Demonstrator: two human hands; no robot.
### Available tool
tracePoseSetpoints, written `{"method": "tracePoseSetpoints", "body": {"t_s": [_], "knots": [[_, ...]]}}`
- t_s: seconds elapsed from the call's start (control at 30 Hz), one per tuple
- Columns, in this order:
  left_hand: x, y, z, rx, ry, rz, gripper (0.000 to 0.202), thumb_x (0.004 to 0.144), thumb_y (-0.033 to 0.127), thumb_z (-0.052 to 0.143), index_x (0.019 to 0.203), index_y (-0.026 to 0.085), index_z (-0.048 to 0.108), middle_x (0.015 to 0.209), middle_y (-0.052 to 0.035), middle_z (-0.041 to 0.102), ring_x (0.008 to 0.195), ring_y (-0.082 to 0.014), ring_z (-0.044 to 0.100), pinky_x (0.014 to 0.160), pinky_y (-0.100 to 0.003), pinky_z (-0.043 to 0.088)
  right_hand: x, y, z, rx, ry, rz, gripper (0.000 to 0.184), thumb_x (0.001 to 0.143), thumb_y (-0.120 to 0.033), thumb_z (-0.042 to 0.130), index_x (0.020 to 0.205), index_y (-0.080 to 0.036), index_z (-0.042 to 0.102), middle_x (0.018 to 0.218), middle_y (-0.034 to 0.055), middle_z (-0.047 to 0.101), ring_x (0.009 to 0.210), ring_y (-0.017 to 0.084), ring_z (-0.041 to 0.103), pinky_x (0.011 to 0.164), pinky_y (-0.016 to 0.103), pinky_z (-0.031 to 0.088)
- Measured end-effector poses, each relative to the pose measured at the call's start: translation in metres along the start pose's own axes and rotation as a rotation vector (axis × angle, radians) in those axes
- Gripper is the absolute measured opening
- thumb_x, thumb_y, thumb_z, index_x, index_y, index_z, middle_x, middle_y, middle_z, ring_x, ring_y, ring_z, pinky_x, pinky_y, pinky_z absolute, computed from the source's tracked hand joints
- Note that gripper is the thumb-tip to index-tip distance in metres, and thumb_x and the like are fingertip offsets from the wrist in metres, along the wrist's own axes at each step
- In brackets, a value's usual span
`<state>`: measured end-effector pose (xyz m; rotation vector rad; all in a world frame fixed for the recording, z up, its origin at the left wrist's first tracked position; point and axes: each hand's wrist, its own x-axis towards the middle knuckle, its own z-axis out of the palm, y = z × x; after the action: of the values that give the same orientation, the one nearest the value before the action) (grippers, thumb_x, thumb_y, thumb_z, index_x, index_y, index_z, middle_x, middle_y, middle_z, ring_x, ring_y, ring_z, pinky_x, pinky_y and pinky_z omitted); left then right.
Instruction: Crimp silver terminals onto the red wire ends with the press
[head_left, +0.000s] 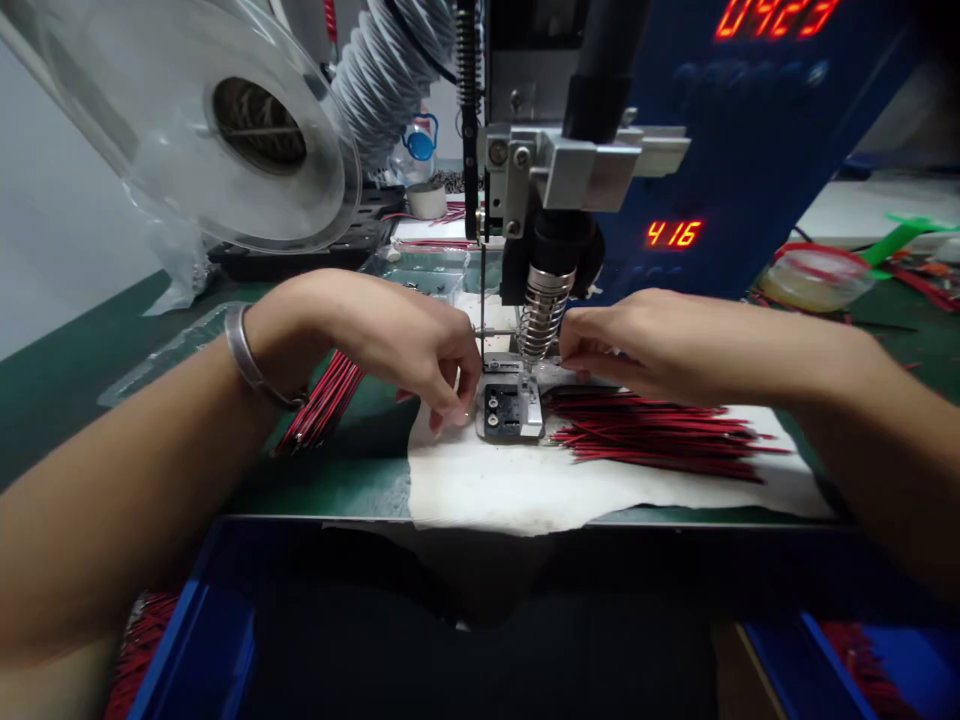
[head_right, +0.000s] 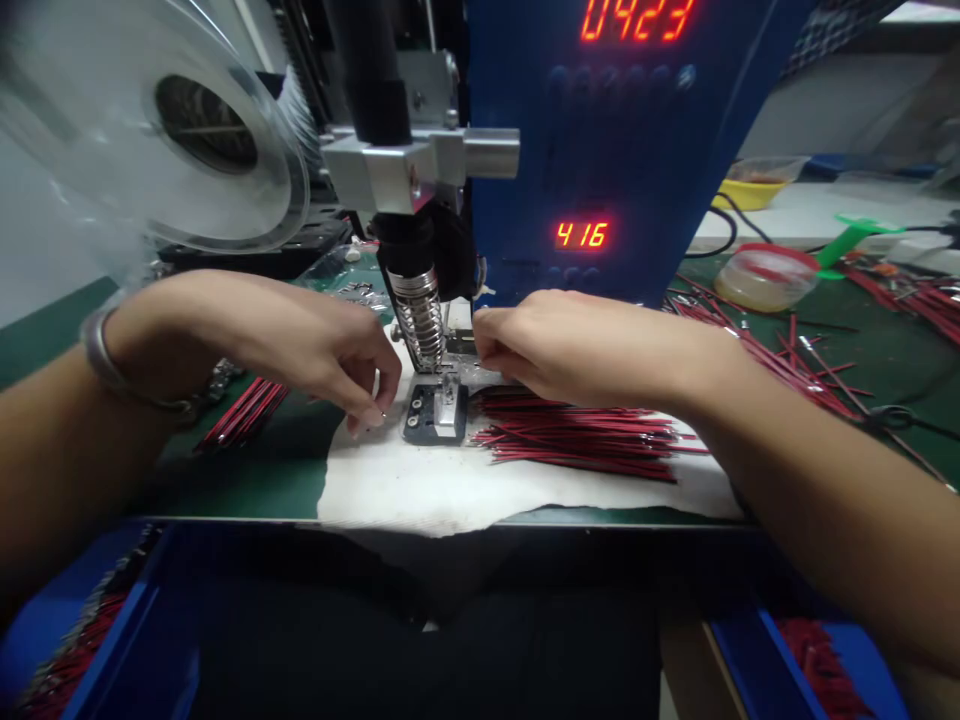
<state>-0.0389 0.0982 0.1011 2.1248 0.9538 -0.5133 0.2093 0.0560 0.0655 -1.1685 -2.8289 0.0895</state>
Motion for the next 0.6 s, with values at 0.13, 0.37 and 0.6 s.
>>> {"method": "tracePoseSetpoints", "body": {"t_s": [0.13, 0.37, 0.6], "knots": [[0.002, -0.01, 0.004, -0.164, 0.013, 0.044, 0.013, 0.062, 0.025, 0.075, 0.075, 0.021, 0.076, 0.068, -0.0042, 0.07, 0.059, -0.0178, 0.061, 0.052, -0.022, 0.04, -0.001, -0.002, 0.01, 0.117, 0.047, -0.028, 0.015, 0.097, -0.031, 0.046, 0.098, -0.022, 0.058, 0.084, -0.0001, 0.067, 0.066, 0.013, 0.059, 0.059, 0.026, 0.038], [-0.001, -0.019, 0.016, -0.185, 0.038, 0.138, 0.019, 0.085, 0.037, 0.059, 0.087, 0.023, 0.072, 0.085, -0.0041, 0.074, 0.065, -0.0152, 0.062, 0.061, -0.023, 0.045, -0.008, -0.007, 0.019, 0.314, 0.217, -0.119, 0.014, 0.095, -0.029, 0.054, 0.095, -0.021, 0.065, 0.088, 0.0018, 0.072, 0.073, 0.013, 0.065, 0.067, 0.027, 0.049], [0.005, -0.021, 0.024, -0.257, 0.011, 0.202, 0.027, 0.094, 0.04, 0.048, 0.083, 0.02, 0.063, 0.086, -0.0056, 0.072, 0.076, -0.0175, 0.062, 0.072, -0.025, 0.045, -0.01, -0.013, 0.023, 0.348, 0.297, -0.116, 0.016, 0.093, -0.026, 0.055, 0.099, -0.025, 0.07, 0.092, 0.0001, 0.075, 0.078, 0.015, 0.07, 0.068, 0.026, 0.052]]}}
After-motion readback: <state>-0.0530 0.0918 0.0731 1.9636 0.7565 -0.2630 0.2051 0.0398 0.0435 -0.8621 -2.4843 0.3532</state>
